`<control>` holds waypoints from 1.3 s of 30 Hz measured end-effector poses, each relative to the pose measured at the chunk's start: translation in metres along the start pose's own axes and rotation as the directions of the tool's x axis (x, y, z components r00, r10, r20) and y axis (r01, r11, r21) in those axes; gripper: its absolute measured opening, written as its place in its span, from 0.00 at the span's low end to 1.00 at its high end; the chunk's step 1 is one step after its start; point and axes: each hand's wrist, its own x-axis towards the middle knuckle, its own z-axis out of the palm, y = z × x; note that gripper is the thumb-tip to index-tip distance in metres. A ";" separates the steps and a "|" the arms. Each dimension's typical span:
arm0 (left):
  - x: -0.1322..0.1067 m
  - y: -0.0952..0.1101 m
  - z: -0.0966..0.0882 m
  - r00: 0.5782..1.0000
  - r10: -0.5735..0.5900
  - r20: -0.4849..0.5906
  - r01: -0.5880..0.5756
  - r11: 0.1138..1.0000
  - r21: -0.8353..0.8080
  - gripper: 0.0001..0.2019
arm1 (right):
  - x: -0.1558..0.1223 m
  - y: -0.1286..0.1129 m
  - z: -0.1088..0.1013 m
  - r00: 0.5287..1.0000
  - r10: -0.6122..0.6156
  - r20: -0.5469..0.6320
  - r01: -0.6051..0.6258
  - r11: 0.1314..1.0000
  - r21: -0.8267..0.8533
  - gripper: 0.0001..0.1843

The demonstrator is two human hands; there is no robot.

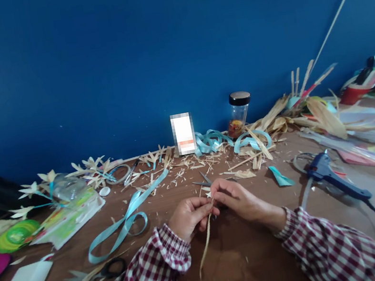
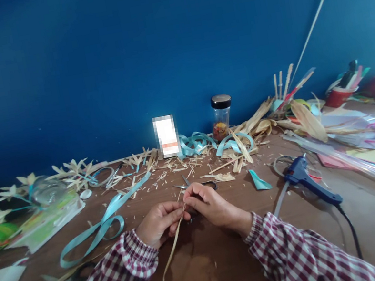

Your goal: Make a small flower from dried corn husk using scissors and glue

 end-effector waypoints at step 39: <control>0.001 -0.006 0.009 0.972 0.078 -0.220 -0.067 0.996 0.059 0.13 | 0.000 0.008 0.006 0.992 0.115 -0.053 -0.097 0.960 0.261 0.13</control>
